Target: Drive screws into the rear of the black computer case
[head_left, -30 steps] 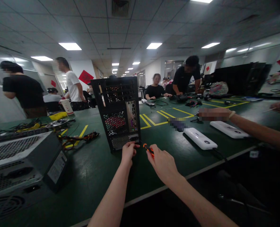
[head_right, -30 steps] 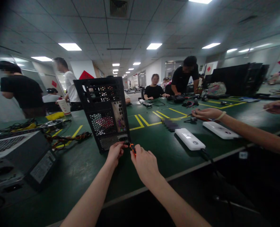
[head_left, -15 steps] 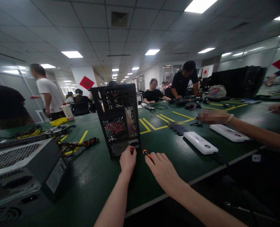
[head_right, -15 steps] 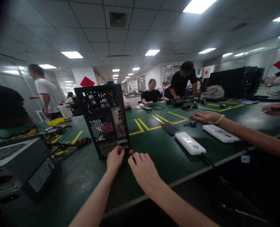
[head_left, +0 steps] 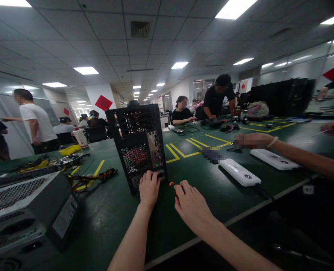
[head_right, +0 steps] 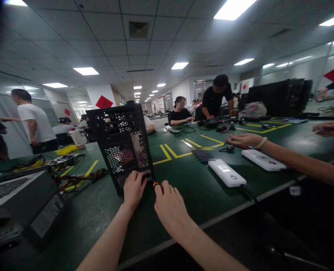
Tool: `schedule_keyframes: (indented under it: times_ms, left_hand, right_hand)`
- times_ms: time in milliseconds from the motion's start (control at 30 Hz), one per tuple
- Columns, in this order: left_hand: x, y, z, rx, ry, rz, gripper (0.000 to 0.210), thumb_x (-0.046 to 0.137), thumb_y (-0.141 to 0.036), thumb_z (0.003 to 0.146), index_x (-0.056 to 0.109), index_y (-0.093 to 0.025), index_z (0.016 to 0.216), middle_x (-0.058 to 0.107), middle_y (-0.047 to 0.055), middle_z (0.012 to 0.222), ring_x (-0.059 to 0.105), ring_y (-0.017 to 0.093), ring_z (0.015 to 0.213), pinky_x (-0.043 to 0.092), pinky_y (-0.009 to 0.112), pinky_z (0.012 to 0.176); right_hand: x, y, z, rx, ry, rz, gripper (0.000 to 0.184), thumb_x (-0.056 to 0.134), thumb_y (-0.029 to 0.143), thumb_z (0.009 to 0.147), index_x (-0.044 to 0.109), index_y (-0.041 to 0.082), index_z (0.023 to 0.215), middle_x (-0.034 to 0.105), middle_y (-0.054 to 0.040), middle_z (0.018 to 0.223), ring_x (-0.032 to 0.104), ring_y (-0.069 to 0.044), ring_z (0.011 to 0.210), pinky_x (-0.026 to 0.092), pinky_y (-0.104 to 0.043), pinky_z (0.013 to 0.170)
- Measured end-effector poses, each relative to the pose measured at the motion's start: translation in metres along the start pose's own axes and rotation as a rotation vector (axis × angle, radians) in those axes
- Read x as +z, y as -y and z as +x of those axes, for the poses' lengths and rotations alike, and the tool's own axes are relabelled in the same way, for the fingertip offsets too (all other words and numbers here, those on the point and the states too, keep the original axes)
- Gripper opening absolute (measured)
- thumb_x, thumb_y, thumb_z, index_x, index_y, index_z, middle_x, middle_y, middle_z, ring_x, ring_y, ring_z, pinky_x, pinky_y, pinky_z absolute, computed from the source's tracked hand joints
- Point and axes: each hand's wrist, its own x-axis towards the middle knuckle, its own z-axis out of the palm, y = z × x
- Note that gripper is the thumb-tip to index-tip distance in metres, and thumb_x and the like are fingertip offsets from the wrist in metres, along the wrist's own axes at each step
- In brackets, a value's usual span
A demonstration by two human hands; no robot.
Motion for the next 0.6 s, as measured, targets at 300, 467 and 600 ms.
schedule_keyframes:
  times_ms: [300,467,600]
  left_hand:
    - [0.002,0.000,-0.001,-0.040,-0.010,-0.019,0.020,0.040,-0.024,0.078,0.055,-0.021,0.090,0.049,0.006,0.088,0.044,0.019,0.082,0.032,0.030,0.071]
    - [0.005,0.001,-0.001,-0.055,-0.026,-0.030,0.019,0.040,-0.024,0.078,0.055,-0.021,0.090,0.048,0.006,0.086,0.044,0.019,0.082,0.032,0.031,0.071]
    - [0.005,0.000,-0.001,-0.065,-0.028,-0.029,0.019,0.040,-0.024,0.078,0.055,-0.021,0.089,0.047,0.006,0.085,0.043,0.019,0.083,0.032,0.031,0.071]
  right_hand:
    - [0.009,0.001,-0.001,0.128,-0.083,0.090,0.015,0.034,0.026,0.084,0.045,0.020,0.092,0.054,-0.0017,0.075,0.054,-0.014,0.058,0.037,-0.025,0.052]
    - [0.008,0.002,-0.006,0.203,-0.045,0.264,0.013,0.036,0.028,0.082,0.042,0.019,0.090,0.053,-0.0014,0.078,0.055,-0.014,0.062,0.039,-0.024,0.053]
    - [0.005,0.007,-0.009,0.147,-0.025,0.328,0.017,0.040,0.016,0.076,0.042,0.018,0.092,0.048,-0.0048,0.088,0.054,-0.014,0.074,0.042,-0.024,0.060]
